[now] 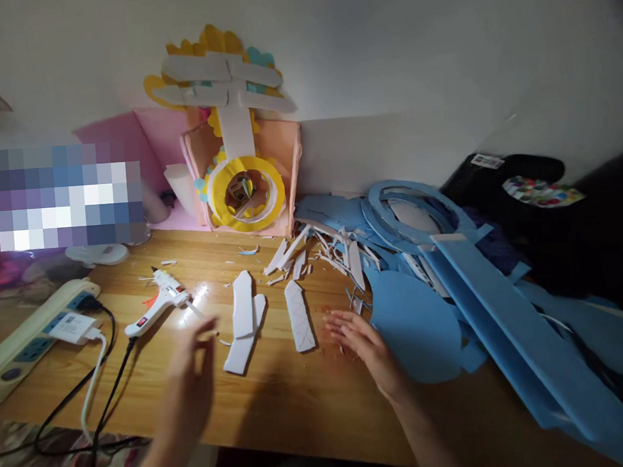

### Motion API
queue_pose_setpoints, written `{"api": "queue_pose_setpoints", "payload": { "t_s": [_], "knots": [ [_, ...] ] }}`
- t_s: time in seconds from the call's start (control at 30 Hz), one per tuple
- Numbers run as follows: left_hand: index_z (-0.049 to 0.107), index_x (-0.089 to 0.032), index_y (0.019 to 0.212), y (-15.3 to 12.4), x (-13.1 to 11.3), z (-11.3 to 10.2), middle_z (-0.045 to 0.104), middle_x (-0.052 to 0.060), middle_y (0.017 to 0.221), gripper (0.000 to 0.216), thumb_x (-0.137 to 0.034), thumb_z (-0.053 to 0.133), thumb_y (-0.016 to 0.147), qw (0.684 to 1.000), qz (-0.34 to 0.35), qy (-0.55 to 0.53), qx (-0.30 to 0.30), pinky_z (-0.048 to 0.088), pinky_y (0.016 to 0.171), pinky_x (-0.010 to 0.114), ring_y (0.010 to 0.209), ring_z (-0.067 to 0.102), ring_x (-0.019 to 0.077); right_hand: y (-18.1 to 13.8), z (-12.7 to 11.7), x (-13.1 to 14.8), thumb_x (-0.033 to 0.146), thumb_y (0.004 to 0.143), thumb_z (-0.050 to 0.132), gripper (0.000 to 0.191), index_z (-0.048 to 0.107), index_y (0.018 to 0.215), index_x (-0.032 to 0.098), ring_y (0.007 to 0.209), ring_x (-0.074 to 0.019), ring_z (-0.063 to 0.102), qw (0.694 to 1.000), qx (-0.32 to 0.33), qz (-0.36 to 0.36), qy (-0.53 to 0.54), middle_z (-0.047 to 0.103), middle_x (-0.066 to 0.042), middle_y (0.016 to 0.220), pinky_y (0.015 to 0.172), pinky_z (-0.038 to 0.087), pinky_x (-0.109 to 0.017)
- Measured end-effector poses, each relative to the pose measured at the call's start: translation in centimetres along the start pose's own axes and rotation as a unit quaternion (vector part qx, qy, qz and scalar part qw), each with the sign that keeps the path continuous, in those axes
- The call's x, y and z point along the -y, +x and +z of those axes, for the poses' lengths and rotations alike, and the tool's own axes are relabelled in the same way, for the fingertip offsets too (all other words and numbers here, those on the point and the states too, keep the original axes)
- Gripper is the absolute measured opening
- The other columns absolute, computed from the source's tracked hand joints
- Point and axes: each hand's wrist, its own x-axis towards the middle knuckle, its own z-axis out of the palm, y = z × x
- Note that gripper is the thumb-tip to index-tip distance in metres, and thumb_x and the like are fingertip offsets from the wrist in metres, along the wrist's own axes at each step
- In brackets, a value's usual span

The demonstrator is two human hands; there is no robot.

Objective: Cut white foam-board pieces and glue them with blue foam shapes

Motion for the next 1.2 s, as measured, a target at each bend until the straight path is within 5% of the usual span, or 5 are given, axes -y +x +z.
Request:
{"api": "queue_pose_setpoints", "payload": {
  "t_s": [0.1, 0.5, 0.83, 1.03, 1.2],
  "knots": [
    [0.062, -0.018, 0.108, -1.4, -3.8, 5.1, 0.064, 0.012, 0.119, 0.045, -0.052, 0.051, 0.082, 0.940, -0.142, -0.254, 0.177, 0.047, 0.096, 0.043, 0.111, 0.059, 0.0273, 1.6, -0.3, 0.8, 0.046, 0.068, 0.073, 0.040, 0.067, 0.099, 0.021, 0.113, -0.0263, 0.059, 0.996, 0.032, 0.055, 0.056, 0.066, -0.011, 0.119, 0.104, 0.038, -0.045],
    [0.065, -0.011, 0.104, 0.5, -4.6, 8.3, 0.064, 0.019, 0.121, 0.058, -0.053, 0.070, 0.064, 0.834, -0.277, -0.415, 0.236, 0.043, 0.102, 0.043, 0.116, 0.057, 0.0317, 4.1, -0.3, 1.9, 0.031, 0.069, 0.070, 0.023, 0.069, 0.086, 0.016, 0.096, -0.0262, 0.068, 0.985, 0.076, 0.118, 0.098, 0.073, -0.012, 0.100, 0.101, 0.041, -0.049],
    [0.045, -0.014, 0.121, -0.5, -4.7, 9.7, 0.058, 0.018, 0.124, 0.064, -0.041, 0.070, 0.068, 0.896, -0.216, -0.328, 0.205, 0.041, 0.102, 0.043, 0.115, 0.057, 0.0255, 3.4, 0.5, 1.5, 0.032, 0.071, 0.067, 0.024, 0.065, 0.089, 0.016, 0.093, -0.0249, 0.069, 0.981, 0.070, 0.150, 0.099, 0.073, -0.012, 0.098, 0.099, 0.043, -0.046],
    [0.029, -0.007, 0.135, -1.1, -4.7, 10.5, 0.059, 0.019, 0.113, 0.071, -0.034, 0.062, 0.078, 0.981, -0.051, -0.058, 0.177, 0.046, 0.094, 0.045, 0.106, 0.060, 0.0271, 2.8, 1.4, 1.7, 0.034, 0.068, 0.070, 0.027, 0.065, 0.088, 0.017, 0.092, -0.0227, 0.068, 0.984, 0.066, 0.149, 0.071, 0.073, -0.010, 0.095, 0.097, 0.044, -0.043],
    [0.026, 0.000, 0.137, -1.0, -5.9, 10.7, 0.060, 0.020, 0.108, 0.084, -0.029, 0.071, 0.072, 0.980, 0.023, 0.130, 0.152, 0.047, 0.090, 0.045, 0.102, 0.058, 0.0320, 2.5, 1.5, 1.2, 0.036, 0.070, 0.070, 0.029, 0.065, 0.091, 0.018, 0.095, -0.0218, 0.066, 0.986, 0.067, 0.144, 0.058, 0.072, -0.009, 0.096, 0.097, 0.043, -0.042]
  ]
}}
